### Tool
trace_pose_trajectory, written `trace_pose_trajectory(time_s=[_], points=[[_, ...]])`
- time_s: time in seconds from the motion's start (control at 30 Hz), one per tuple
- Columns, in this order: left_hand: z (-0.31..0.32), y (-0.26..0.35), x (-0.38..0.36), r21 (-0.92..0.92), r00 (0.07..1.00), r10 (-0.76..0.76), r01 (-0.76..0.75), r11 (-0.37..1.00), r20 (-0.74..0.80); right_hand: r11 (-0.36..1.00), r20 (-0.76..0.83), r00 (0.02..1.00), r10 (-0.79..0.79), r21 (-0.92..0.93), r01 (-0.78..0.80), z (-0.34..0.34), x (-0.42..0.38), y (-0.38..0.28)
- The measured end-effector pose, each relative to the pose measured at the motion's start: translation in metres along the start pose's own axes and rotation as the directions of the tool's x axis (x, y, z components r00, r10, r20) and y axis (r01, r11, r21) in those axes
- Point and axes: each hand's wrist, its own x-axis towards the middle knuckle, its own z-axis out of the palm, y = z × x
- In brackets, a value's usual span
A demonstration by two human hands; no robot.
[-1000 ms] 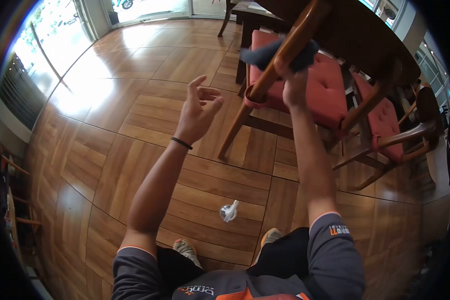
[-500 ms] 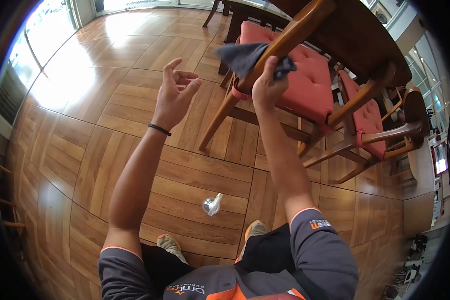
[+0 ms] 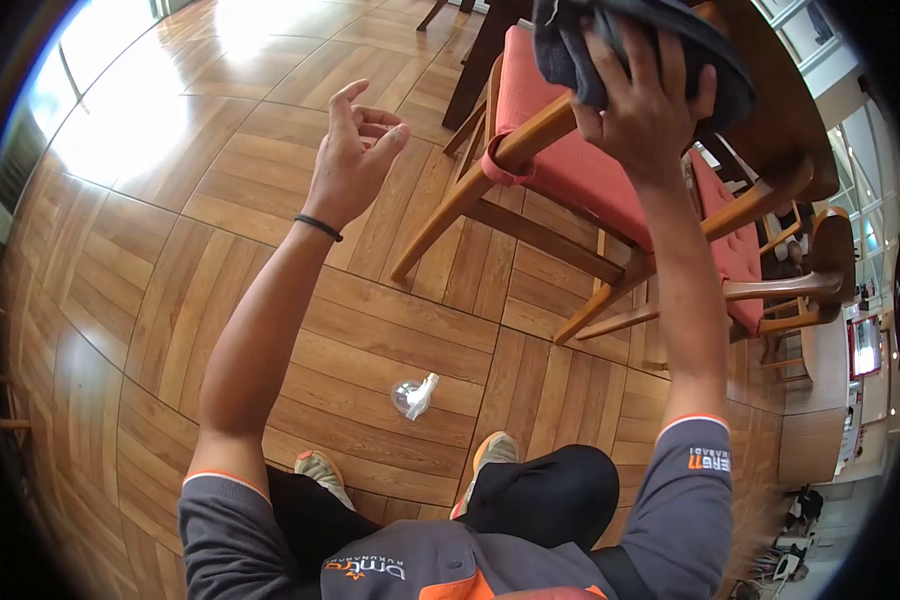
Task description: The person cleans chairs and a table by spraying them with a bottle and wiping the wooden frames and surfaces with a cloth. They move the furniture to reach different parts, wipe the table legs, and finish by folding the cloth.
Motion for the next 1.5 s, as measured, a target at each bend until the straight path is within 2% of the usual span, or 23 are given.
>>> trace_pose_trajectory(time_s=[0.1,0.13,0.27,0.33,0.43,0.47,0.5,0.53,0.57,0.6,0.7,0.73,0.8,0.93,1.0,1.03,1.1,1.2,1.23,1.3,1.4,1.47,1.5], points=[[0.007,-0.006,0.002,-0.015,1.0,-0.017,0.017,1.0,0.005,0.987,0.175,0.975,-0.136,-0.059,0.148,-0.005,-0.007,-0.014],[0.009,-0.006,0.004,-0.024,1.0,-0.023,0.023,0.999,0.009,0.989,0.184,0.973,-0.14,0.069,0.129,0.0,-0.018,-0.024],[0.007,0.008,0.003,-0.001,1.0,0.005,-0.005,1.0,-0.002,0.943,0.334,0.908,-0.253,0.296,0.154,0.007,-0.06,-0.075],[0.003,0.017,0.002,0.023,0.996,0.062,-0.061,0.998,-0.057,0.863,0.364,0.864,-0.349,0.483,0.146,0.014,-0.084,-0.099],[-0.02,0.039,-0.002,0.139,0.999,0.016,-0.009,0.99,-0.046,0.854,0.239,0.868,-0.436,0.416,0.314,0.029,-0.081,-0.09],[-0.029,0.044,-0.003,0.191,0.999,-0.027,0.032,0.981,-0.029,0.87,0.271,0.864,-0.424,0.387,0.306,0.026,-0.071,-0.079],[-0.034,0.042,-0.001,0.135,0.997,-0.02,0.03,0.99,-0.079,0.933,0.349,0.876,-0.334,0.253,0.255,0.016,-0.051,-0.061],[-0.038,0.037,0.001,0.079,0.991,-0.019,0.029,0.996,-0.132,0.968,0.331,0.909,-0.253,0.094,0.235,0.005,-0.032,-0.043],[-0.042,0.034,0.002,0.024,0.983,-0.021,0.026,0.999,-0.183,0.963,0.166,0.957,-0.237,-0.088,0.254,0.004,-0.015,-0.024],[-0.046,0.042,0.0,0.074,0.975,-0.067,0.084,0.994,-0.211,0.972,0.123,0.98,-0.158,-0.156,0.176,-0.002,-0.001,-0.009],[-0.049,0.032,0.01,-0.101,0.981,0.042,-0.062,0.993,-0.188,0.991,0.015,0.992,-0.123,-0.042,0.124,-0.002,0.013,0.009],[-0.049,0.028,0.014,0.013,0.979,0.101,-0.101,0.995,-0.174,0.992,0.054,0.992,-0.112,-0.047,0.114,-0.002,0.01,0.003],[-0.045,0.036,0.01,-0.135,0.982,0.058,-0.082,0.987,-0.178,0.994,0.131,0.988,-0.087,-0.055,0.095,0.003,-0.009,-0.026],[-0.041,0.023,0.017,-0.236,0.985,0.02,-0.06,0.97,-0.17,0.917,0.381,0.914,-0.141,0.398,-0.025,0.011,-0.063,-0.108],[-0.045,0.027,0.011,-0.243,0.984,0.045,-0.087,0.966,-0.171,0.824,0.404,0.903,-0.148,0.555,-0.114,0.017,-0.094,-0.155],[-0.045,0.029,0.009,-0.248,0.984,0.06,-0.101,0.963,-0.168,0.829,0.418,0.906,-0.071,0.529,-0.179,0.014,-0.1,-0.173],[-0.044,0.022,0.013,-0.253,0.982,0.036,-0.083,0.964,-0.187,0.844,0.365,0.928,-0.077,0.519,-0.134,0.002,-0.097,-0.189],[-0.043,0.012,0.017,-0.229,0.981,0.027,-0.072,0.971,-0.194,0.765,0.385,0.8,-0.461,0.629,0.139,0.02,-0.146,-0.217],[-0.044,0.011,0.018,-0.214,0.98,0.036,-0.078,0.974,-0.195,0.723,0.391,0.745,-0.54,0.668,0.174,0.024,-0.167,-0.225],[-0.046,0.014,0.017,-0.239,0.979,0.014,-0.064,0.969,-0.203,0.694,0.288,0.767,-0.574,0.668,0.268,0.024,-0.188,-0.233],[-0.054,0.011,0.021,-0.264,0.969,0.031,-0.098,0.96,-0.245,0.755,0.361,0.844,-0.397,0.652,0.076,0.022,-0.171,-0.223],[-0.06,0.006,0.023,-0.238,0.959,0.044,-0.114,0.965,-0.281,0.929,0.526,0.803,-0.279,0.359,0.087,0.023,-0.133,-0.197],[-0.065,0.005,0.025,-0.206,0.952,0.046,-0.112,0.972,-0.301,0.967,0.761,0.639,-0.109,0.23,-0.109,0.019,-0.105,-0.19]])
